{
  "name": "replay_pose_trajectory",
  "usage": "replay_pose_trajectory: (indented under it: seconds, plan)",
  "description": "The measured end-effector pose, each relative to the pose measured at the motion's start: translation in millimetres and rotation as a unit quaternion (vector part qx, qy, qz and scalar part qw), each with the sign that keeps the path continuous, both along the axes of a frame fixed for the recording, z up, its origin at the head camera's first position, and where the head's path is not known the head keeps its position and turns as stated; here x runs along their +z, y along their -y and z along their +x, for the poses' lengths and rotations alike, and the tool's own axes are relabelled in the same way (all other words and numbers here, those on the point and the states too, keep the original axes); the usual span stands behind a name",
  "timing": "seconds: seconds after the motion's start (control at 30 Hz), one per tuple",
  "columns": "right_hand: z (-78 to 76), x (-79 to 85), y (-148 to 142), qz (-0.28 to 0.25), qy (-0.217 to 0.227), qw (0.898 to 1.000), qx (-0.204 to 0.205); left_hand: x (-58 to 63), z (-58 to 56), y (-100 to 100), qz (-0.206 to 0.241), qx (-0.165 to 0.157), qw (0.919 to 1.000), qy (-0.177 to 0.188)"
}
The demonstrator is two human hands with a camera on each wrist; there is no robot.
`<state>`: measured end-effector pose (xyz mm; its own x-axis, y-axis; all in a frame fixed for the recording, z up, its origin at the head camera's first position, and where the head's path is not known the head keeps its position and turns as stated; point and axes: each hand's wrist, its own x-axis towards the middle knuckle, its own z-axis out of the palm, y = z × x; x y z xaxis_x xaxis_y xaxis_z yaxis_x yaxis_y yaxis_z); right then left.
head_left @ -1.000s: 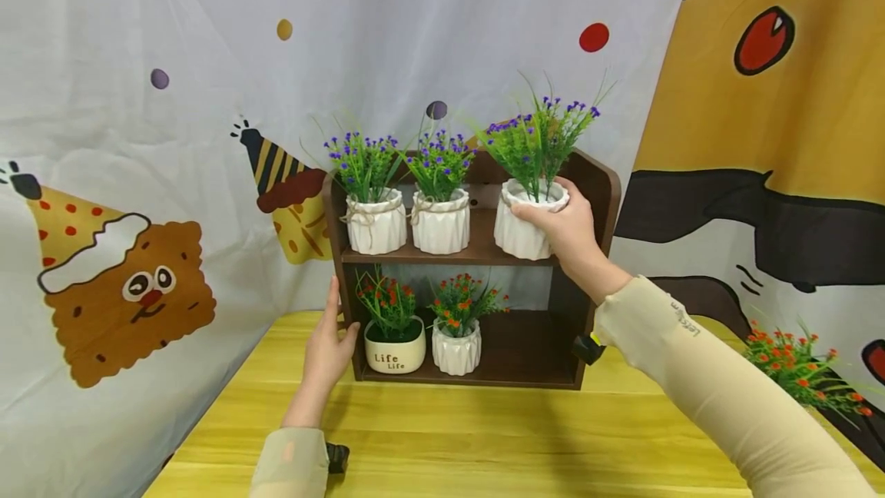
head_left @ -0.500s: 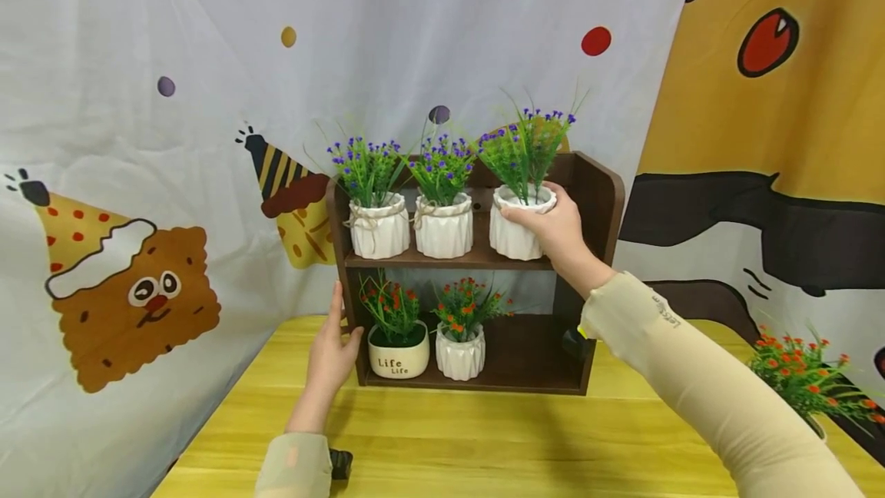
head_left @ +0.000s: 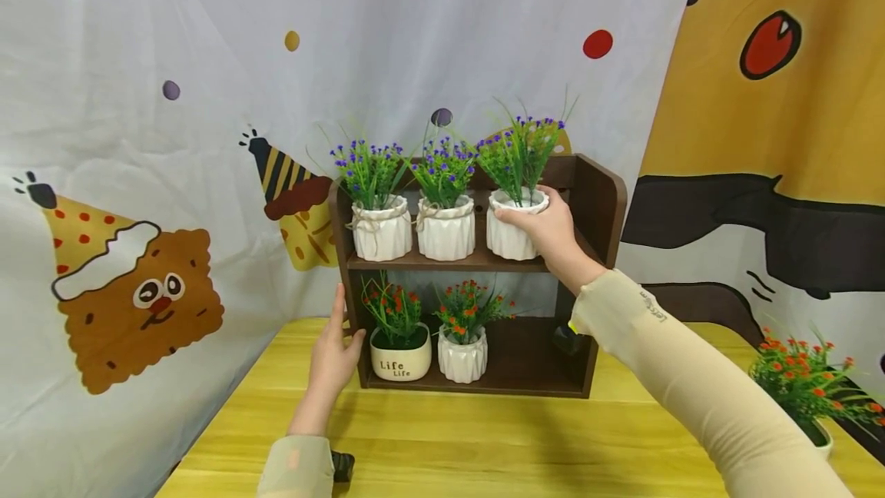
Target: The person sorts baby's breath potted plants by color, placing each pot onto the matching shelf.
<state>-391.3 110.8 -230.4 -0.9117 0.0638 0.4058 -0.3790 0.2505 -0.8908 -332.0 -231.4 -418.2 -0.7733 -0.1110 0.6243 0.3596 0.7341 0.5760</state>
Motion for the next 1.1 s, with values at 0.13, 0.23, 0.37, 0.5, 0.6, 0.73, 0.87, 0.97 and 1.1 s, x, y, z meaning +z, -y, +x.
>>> replay_pose_trajectory:
  seconds: [0.13,0.23,0.37,0.5,0.6,0.73,0.87,0.97,1.1]
  plan:
    - [-4.0,-1.5,0.4,0.011,0.010,1.000,-0.003,0.8,0.6,0.0,0.006,0.000,1.0000,0.007]
    - [-6.8,-2.6,0.1,0.016,0.019,1.000,-0.006,1.6,0.4,0.0,0.007,-0.001,1.0000,0.007]
    - [-9.1,-3.8,0.4,0.017,0.023,1.000,-0.010,1.9,-0.4,-0.3,0.006,-0.002,1.0000,0.008]
    - [-10.4,-4.8,1.7,0.019,0.023,0.999,-0.011,1.7,-0.8,-0.4,0.008,-0.003,0.9999,0.011]
    - [-11.2,-5.3,2.8,0.020,0.025,0.999,-0.009,1.8,-0.7,-0.3,0.009,-0.003,0.9999,0.011]
    - [-12.7,-6.0,3.2,0.023,0.026,0.999,-0.005,1.8,-0.2,-0.1,0.010,-0.003,0.9999,0.008]
    - [-13.9,-6.4,1.5,0.029,0.033,0.999,0.005,1.2,-0.5,0.3,0.009,-0.003,1.0000,0.002]
    - [-13.6,-5.7,-0.8,0.037,0.042,0.998,0.017,0.8,-0.8,0.2,0.007,-0.003,1.0000,-0.002]
    - [-11.6,-3.5,-3.6,0.047,0.061,0.997,0.032,0.3,-0.7,-0.5,0.007,-0.003,1.0000,-0.006]
